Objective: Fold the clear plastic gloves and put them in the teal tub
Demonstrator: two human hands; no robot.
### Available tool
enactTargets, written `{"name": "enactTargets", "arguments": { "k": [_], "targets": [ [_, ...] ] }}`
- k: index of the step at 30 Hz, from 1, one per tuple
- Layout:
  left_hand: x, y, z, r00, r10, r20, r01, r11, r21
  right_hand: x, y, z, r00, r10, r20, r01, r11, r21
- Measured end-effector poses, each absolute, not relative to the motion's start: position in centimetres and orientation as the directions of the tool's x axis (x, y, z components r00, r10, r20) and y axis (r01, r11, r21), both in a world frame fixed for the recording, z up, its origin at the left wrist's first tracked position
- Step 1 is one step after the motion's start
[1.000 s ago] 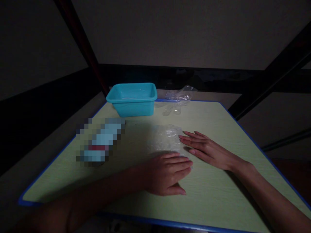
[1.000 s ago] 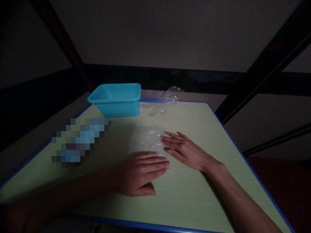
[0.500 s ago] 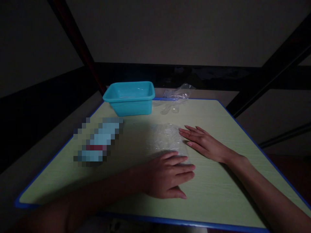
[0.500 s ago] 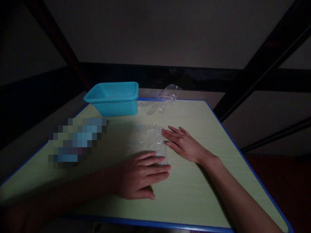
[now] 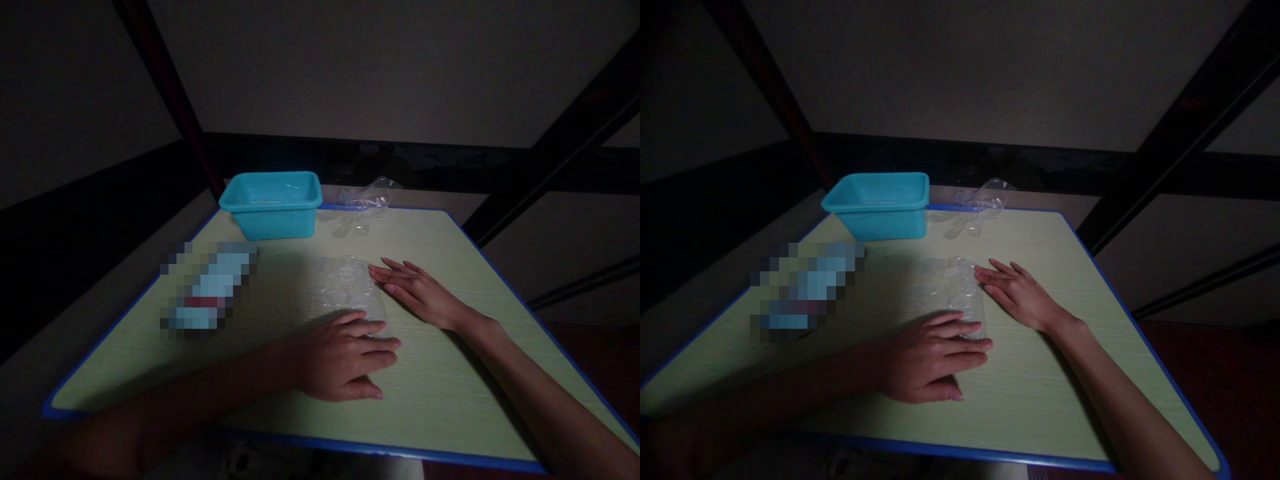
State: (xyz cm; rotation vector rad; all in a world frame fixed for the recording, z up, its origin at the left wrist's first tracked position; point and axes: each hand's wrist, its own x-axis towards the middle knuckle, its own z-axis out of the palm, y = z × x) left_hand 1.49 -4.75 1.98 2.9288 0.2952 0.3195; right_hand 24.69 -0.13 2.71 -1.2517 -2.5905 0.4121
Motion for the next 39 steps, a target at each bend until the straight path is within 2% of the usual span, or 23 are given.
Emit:
{"name": "enactTargets", "arguments": {
  "k": [14, 22, 28, 31, 35, 39],
  "targets": [
    [1.5, -4.8, 2.2, 0.961, 0.247, 0.127, 0.206, -0.941, 0.269, 24.7, -0.2, 2.4, -0.612, 0.786, 0.082, 0.718, 0.597, -0.359],
    [1.4, -4.8, 2.0, 0.967, 0.218, 0.132, 0.181, -0.952, 0.246, 24.8, -0.2, 2.3, -0.617, 0.782, 0.086, 0.715, 0.603, -0.355],
    [1.5, -4.8, 1.7, 0.964, 0.133, 0.231, 0.089, -0.977, 0.193, 24.9, -0.1, 2.1, -0.621, 0.777, 0.103, 0.71, 0.613, -0.348],
    [1.1, -4.4, 1.9, 0.927, 0.116, 0.356, 0.058, -0.984, 0.17, 25.0, -0.2, 2.3, -0.653, 0.732, 0.192, 0.649, 0.672, -0.357],
    [-0.3, -2.6, 2.7, 0.8, 0.277, 0.532, 0.189, -0.958, 0.215, 25.1, -1.1, 3.6, -0.704, 0.643, 0.301, 0.532, 0.759, -0.376],
    [-1.4, -1.0, 3.0, 0.709, 0.399, 0.582, 0.278, -0.916, 0.289, 24.9, -2.7, 5.3, -0.748, 0.619, 0.239, 0.495, 0.761, -0.42]
  ]
}}
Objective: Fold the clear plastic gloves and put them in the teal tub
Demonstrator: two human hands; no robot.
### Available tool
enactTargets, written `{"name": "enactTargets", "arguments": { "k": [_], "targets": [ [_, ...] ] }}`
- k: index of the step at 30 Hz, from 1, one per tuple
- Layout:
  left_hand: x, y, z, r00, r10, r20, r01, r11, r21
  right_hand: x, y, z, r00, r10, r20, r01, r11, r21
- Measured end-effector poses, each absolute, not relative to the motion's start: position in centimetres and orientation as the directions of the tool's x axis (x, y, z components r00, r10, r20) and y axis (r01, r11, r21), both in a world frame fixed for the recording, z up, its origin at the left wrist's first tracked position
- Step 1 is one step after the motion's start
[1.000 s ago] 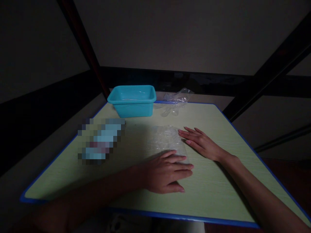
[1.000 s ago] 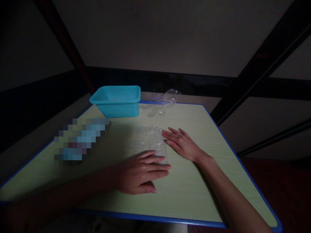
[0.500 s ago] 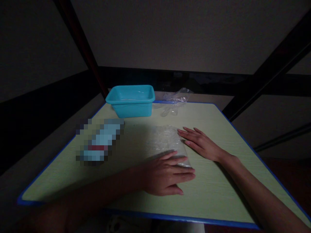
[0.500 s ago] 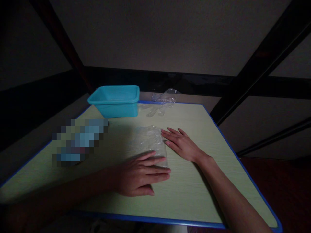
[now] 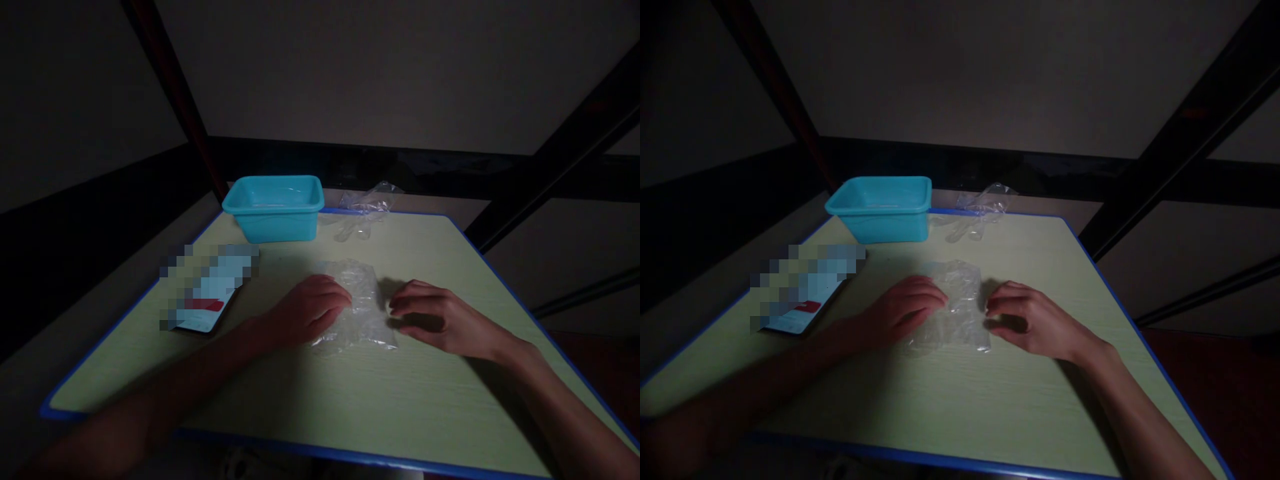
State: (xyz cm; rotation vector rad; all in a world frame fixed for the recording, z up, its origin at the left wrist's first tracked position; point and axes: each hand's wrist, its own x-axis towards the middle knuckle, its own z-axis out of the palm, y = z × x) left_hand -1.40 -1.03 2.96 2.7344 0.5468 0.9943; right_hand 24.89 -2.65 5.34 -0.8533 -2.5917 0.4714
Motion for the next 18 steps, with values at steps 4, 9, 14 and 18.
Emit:
{"name": "enactTargets", "arguments": {
  "k": [4, 9, 14, 18],
  "targets": [
    [-1.3, -1.1, 2.9, 0.737, 0.409, 0.537, 0.261, -0.906, 0.332, 24.4, -3.8, 6.3, -0.772, 0.62, 0.142, 0.516, 0.741, -0.43],
    [-0.7, -1.7, 2.9, 0.783, 0.399, 0.478, 0.246, -0.903, 0.352, 23.7, -4.5, 6.3, -0.796, 0.603, 0.06, 0.539, 0.75, -0.384],
    [-0.6, -1.5, 2.5, 0.79, 0.392, 0.472, 0.235, -0.904, 0.356, 23.2, -5.1, 6.0, -0.8, 0.594, 0.086, 0.566, 0.794, -0.221],
    [-0.4, -1.6, 2.3, 0.802, 0.402, 0.442, 0.253, -0.899, 0.358, 22.8, -5.4, 5.6, -0.817, 0.558, 0.145, 0.551, 0.83, -0.09]
  ]
}}
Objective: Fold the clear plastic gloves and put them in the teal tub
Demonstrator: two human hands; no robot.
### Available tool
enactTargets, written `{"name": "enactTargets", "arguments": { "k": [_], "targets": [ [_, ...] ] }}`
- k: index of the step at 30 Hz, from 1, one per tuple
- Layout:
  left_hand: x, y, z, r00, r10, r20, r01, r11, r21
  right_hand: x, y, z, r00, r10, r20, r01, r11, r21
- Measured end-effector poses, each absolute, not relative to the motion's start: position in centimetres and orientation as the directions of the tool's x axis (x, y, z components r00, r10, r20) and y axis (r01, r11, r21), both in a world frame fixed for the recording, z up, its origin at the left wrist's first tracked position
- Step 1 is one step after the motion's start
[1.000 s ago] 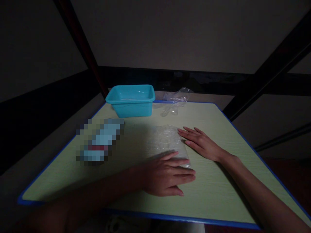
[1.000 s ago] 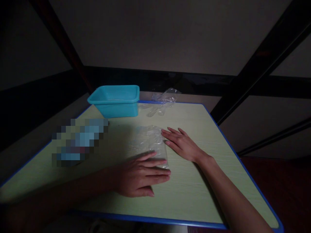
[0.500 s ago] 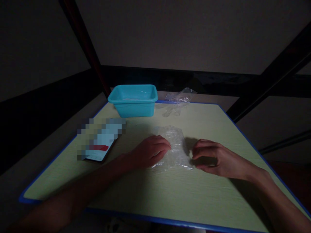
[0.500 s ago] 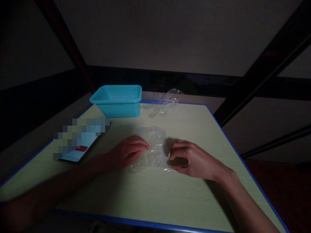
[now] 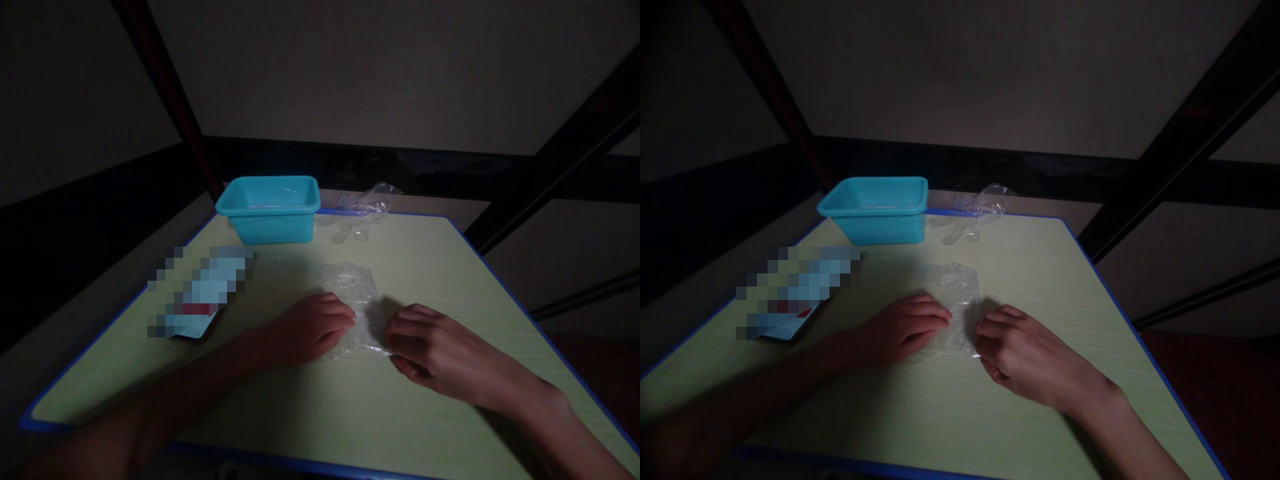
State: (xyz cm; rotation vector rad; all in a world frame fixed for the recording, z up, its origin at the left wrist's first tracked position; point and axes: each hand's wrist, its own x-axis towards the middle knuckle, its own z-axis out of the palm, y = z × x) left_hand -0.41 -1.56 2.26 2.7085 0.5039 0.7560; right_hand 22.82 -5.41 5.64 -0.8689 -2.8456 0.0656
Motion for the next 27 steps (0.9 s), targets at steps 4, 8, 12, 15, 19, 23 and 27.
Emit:
{"name": "enactTargets", "arguments": {
  "k": [4, 8, 12, 15, 19, 23, 27],
  "targets": [
    [-0.21, -1.78, 2.46, 0.82, 0.409, 0.401, 0.264, -0.891, 0.368, 22.46, -5.57, 5.52, -0.843, 0.515, 0.156, 0.523, 0.852, 0.008],
    [-0.21, -1.85, 2.72, 0.82, 0.436, 0.371, 0.281, -0.871, 0.402, 22.32, -5.73, 5.47, -0.854, 0.507, 0.122, 0.516, 0.854, 0.062],
    [-0.21, -1.78, 2.78, 0.82, 0.444, 0.361, 0.285, -0.864, 0.416, 22.31, -5.82, 5.37, -0.857, 0.505, 0.102, 0.512, 0.857, 0.06],
    [-0.16, -1.76, 2.79, 0.818, 0.447, 0.361, 0.281, -0.86, 0.426, 22.24, -5.85, 5.41, -0.858, 0.504, 0.1, 0.51, 0.859, 0.047],
    [-0.13, -1.72, 2.73, 0.815, 0.448, 0.369, 0.277, -0.859, 0.43, 22.09, -5.87, 5.58, -0.868, 0.483, 0.116, 0.487, 0.873, 0.011],
    [-0.25, -1.59, 2.63, 0.823, 0.431, 0.369, 0.265, -0.867, 0.423, 22.17, -5.85, 5.78, -0.856, 0.497, 0.145, 0.5, 0.866, -0.014],
    [-0.16, -1.87, 2.62, 0.83, 0.431, 0.355, 0.296, -0.878, 0.376, 22.44, -5.83, 6.1, -0.827, 0.54, 0.156, 0.535, 0.842, -0.078]
  ]
}}
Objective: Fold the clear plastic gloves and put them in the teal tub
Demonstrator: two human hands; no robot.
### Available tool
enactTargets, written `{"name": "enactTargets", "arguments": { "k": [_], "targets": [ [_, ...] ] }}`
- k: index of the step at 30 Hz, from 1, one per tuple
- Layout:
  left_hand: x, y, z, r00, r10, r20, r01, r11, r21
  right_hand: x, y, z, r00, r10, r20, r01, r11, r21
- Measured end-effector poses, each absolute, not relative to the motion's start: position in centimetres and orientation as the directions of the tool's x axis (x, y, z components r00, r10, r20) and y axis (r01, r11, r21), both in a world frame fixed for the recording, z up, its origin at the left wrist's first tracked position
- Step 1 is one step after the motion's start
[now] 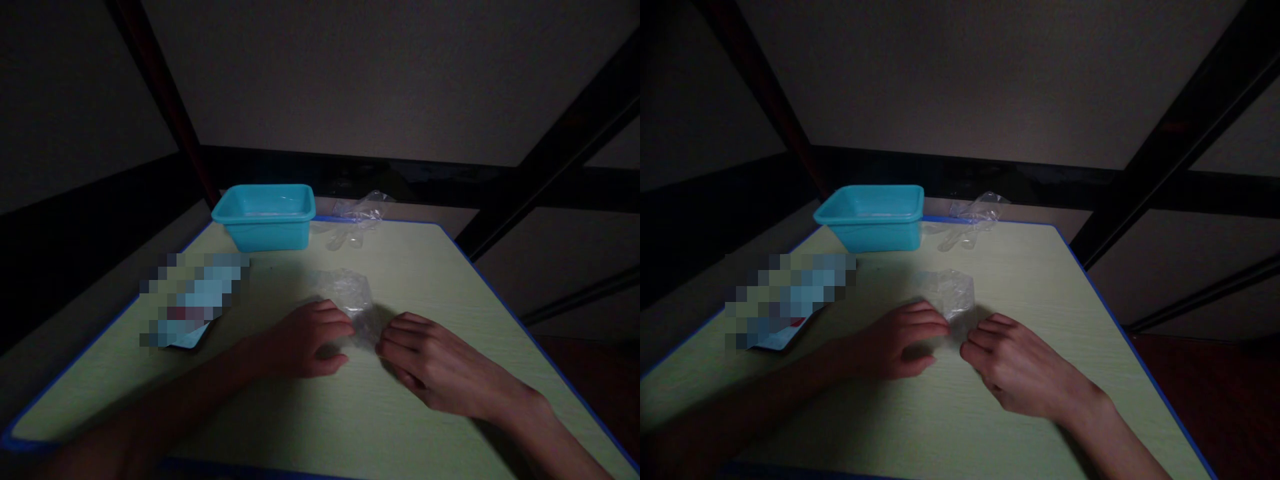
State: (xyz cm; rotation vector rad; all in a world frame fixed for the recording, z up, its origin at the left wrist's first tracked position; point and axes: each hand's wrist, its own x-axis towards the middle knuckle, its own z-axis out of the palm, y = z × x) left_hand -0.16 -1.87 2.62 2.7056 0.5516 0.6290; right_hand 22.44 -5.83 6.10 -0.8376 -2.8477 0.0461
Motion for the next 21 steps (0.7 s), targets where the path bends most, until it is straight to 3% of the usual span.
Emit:
{"name": "enactTargets", "arguments": {
  "k": [7, 9, 16, 21],
  "targets": [
    [1.6, -3.5, 2.5, 0.789, 0.51, 0.343, 0.496, -0.858, 0.136, 22.7, -5.8, 6.7, -0.795, 0.562, 0.228, 0.523, 0.826, -0.211],
    [2.0, -3.5, 2.4, 0.769, 0.527, 0.362, 0.524, -0.844, 0.116, 22.7, -5.8, 6.9, -0.791, 0.568, 0.227, 0.526, 0.821, -0.223],
    [2.1, -2.7, 1.8, 0.695, 0.582, 0.422, 0.475, -0.813, 0.338, 23.2, -5.0, 6.4, -0.785, 0.591, 0.186, 0.569, 0.807, -0.16],
    [2.1, -2.6, 1.8, 0.69, 0.594, 0.415, 0.47, -0.803, 0.368, 23.1, -3.9, 4.6, -0.806, 0.542, 0.235, 0.549, 0.835, -0.043]
  ]
}}
